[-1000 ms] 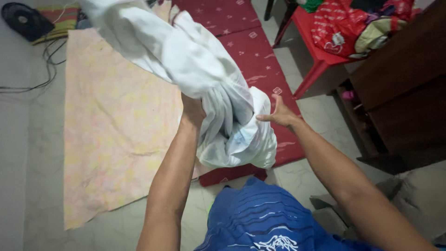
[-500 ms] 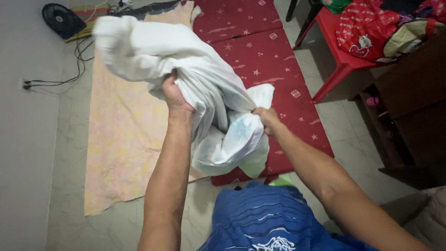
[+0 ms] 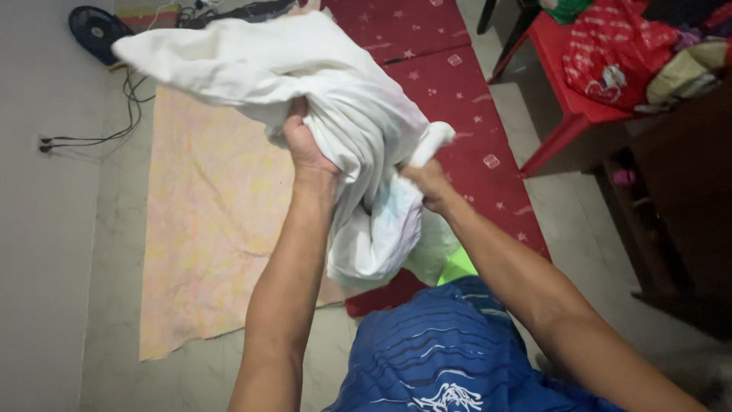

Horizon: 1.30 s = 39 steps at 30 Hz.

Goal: The person unfolds a white patterned sheet and spreads it over a red mat on the floor. They smooth the sheet, fold it into a compact rectangle, and then place two cylindrical pillows on top of the folded sheet.

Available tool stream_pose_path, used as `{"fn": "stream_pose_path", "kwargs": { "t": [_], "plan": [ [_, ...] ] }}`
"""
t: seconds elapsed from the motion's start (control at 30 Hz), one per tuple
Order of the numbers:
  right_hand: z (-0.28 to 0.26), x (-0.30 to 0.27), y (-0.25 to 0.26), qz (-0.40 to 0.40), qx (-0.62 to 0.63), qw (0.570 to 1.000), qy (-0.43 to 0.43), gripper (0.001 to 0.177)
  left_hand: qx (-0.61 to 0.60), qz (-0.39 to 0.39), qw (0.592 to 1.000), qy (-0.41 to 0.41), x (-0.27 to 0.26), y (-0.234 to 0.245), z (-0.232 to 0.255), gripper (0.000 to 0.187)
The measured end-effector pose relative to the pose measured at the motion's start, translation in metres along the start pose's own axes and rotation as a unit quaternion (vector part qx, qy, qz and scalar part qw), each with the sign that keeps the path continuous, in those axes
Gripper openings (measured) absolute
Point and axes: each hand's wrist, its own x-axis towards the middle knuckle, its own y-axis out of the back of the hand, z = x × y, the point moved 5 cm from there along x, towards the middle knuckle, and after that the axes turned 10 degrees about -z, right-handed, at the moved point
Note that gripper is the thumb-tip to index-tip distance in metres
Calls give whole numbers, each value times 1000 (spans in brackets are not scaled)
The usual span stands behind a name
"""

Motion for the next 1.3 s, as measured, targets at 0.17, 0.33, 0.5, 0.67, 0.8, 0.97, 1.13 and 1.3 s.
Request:
{"fn": "stream_pose_path", "kwargs": {
  "t": [0.17,0.33,0.5,0.67,0.8,0.97,1.13,1.3],
  "plan": [
    [-43,51,19,-68,-240,966,65,100,-9,31,999,2,55,32,-41,51],
    [-23,134,113,-25,-317,940,-125,53,-18,121,992,33,128,67,-114,53],
    [-31,219,219,79,-194,977,-35,29,-7,68,998,-4,224,79,-146,55],
    [-92,324,301,132,11,990,45,20,0,68,996,-51,305,81,-159,55],
    [-183,356,287,-17,198,975,103,35,2,80,994,-70,335,82,-149,58],
    [-254,399,266,-91,147,969,178,40,27,138,988,-66,352,138,-139,61],
    [-265,449,258,-117,151,964,186,37,26,128,990,-50,384,189,-133,67],
    [-283,533,241,-166,129,958,193,32,15,106,993,-45,438,236,-134,70]
  ]
}}
